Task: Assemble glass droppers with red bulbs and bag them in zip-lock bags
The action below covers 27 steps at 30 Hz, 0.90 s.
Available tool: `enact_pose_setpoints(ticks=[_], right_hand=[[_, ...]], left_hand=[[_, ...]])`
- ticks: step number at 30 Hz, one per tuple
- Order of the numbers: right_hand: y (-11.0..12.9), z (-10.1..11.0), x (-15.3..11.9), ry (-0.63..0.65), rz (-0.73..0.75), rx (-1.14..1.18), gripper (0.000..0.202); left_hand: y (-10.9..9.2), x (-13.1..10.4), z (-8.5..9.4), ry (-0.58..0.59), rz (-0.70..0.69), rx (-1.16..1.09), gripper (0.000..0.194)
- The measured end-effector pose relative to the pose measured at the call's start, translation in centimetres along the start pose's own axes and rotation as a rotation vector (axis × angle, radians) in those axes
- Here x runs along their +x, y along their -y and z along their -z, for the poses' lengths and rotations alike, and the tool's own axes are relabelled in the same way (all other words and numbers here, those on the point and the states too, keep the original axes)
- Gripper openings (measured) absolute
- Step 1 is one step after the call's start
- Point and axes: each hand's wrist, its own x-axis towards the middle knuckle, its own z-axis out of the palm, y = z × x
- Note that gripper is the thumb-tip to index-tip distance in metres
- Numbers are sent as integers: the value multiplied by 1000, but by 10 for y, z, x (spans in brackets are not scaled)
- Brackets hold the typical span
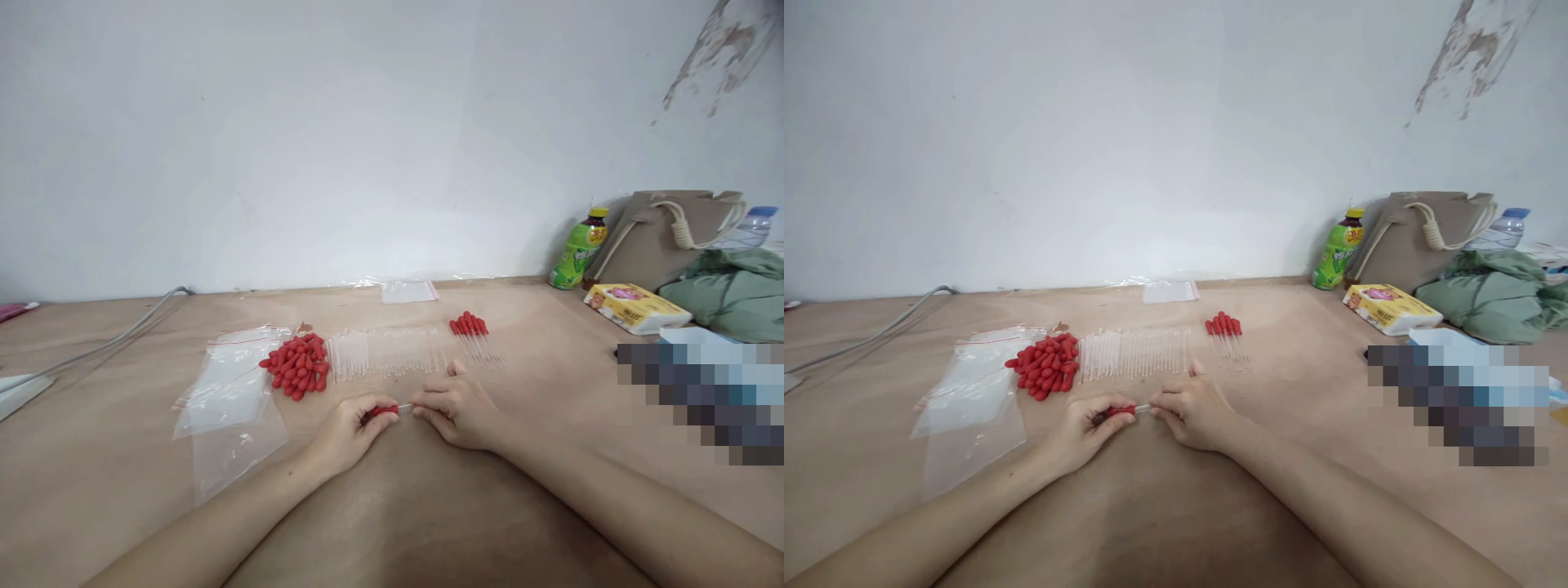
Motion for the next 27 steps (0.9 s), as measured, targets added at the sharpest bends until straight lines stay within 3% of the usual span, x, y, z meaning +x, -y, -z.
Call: enact_pose_setpoints(ticks=[5, 10, 19, 27], right_hand=[[7, -4, 0, -2, -74, 85, 22], [3, -7, -3, -90, -165, 204, 18], [-3, -11, -4, -36, -77, 124, 15], [-2, -15, -4, -36, -23, 81, 20]], left_hand=[[2, 4, 4, -46, -12, -7, 20], [11, 9, 14, -64, 24, -14, 25], [8, 8, 11, -23, 47, 69, 21], [5, 7, 9, 8, 61, -26, 18]])
